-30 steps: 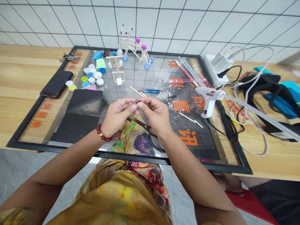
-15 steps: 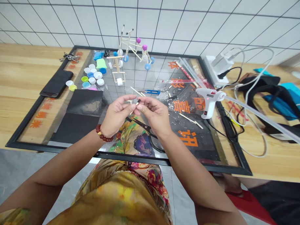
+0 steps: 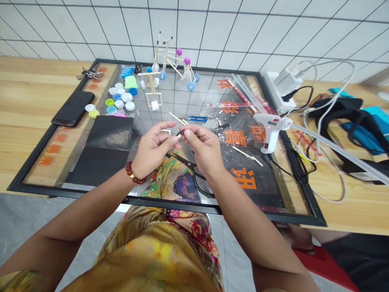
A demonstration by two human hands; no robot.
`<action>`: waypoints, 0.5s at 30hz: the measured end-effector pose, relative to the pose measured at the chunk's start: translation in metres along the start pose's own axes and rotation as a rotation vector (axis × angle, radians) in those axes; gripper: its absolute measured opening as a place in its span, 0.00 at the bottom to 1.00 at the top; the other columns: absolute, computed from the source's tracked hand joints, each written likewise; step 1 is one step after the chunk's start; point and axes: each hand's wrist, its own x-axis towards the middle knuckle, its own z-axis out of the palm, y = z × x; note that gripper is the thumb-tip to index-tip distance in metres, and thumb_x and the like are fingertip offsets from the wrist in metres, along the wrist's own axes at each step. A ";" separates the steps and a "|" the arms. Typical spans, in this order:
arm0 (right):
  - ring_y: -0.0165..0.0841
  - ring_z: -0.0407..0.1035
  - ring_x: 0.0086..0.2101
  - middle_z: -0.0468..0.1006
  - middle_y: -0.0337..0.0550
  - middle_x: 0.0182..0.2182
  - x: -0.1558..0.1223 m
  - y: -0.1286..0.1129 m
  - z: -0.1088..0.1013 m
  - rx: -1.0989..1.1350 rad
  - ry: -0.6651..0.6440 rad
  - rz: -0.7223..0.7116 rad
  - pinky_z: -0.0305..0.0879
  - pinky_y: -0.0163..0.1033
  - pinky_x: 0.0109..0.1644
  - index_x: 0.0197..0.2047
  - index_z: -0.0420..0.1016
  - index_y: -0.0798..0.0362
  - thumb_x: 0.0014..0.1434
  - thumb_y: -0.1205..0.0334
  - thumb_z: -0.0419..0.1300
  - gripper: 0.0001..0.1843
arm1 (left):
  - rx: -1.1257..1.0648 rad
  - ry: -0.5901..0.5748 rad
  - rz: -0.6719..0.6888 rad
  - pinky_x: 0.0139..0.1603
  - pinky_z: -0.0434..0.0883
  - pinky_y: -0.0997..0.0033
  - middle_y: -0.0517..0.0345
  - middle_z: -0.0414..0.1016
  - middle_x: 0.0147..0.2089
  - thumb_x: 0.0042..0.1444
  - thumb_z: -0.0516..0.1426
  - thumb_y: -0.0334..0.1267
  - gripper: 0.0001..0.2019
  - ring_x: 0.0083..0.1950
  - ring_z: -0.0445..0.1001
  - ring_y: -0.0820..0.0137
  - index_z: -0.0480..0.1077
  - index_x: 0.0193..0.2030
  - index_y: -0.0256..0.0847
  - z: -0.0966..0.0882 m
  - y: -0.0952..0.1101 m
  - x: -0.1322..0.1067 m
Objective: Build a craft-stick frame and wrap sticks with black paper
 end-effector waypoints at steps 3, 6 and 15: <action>0.27 0.68 0.29 0.78 0.37 0.29 0.000 0.002 0.000 -0.036 0.014 -0.023 0.68 0.37 0.39 0.35 0.83 0.47 0.50 0.50 0.72 0.12 | -0.029 -0.014 -0.010 0.41 0.72 0.70 0.61 0.79 0.28 0.57 0.63 0.39 0.11 0.33 0.78 0.72 0.73 0.46 0.39 0.000 0.000 0.000; 0.28 0.69 0.31 0.80 0.37 0.31 -0.001 0.003 -0.001 -0.068 0.016 -0.050 0.69 0.38 0.42 0.35 0.83 0.46 0.51 0.50 0.71 0.11 | -0.066 -0.068 -0.021 0.42 0.72 0.70 0.59 0.79 0.28 0.58 0.63 0.42 0.09 0.32 0.77 0.73 0.76 0.38 0.39 -0.001 0.001 0.001; 0.28 0.70 0.32 0.81 0.36 0.33 -0.003 0.000 0.006 -0.088 -0.022 0.001 0.69 0.37 0.44 0.36 0.82 0.46 0.51 0.48 0.71 0.13 | -0.410 0.078 -0.204 0.52 0.70 0.68 0.59 0.82 0.38 0.45 0.71 0.42 0.11 0.42 0.77 0.71 0.80 0.34 0.42 -0.003 -0.003 0.005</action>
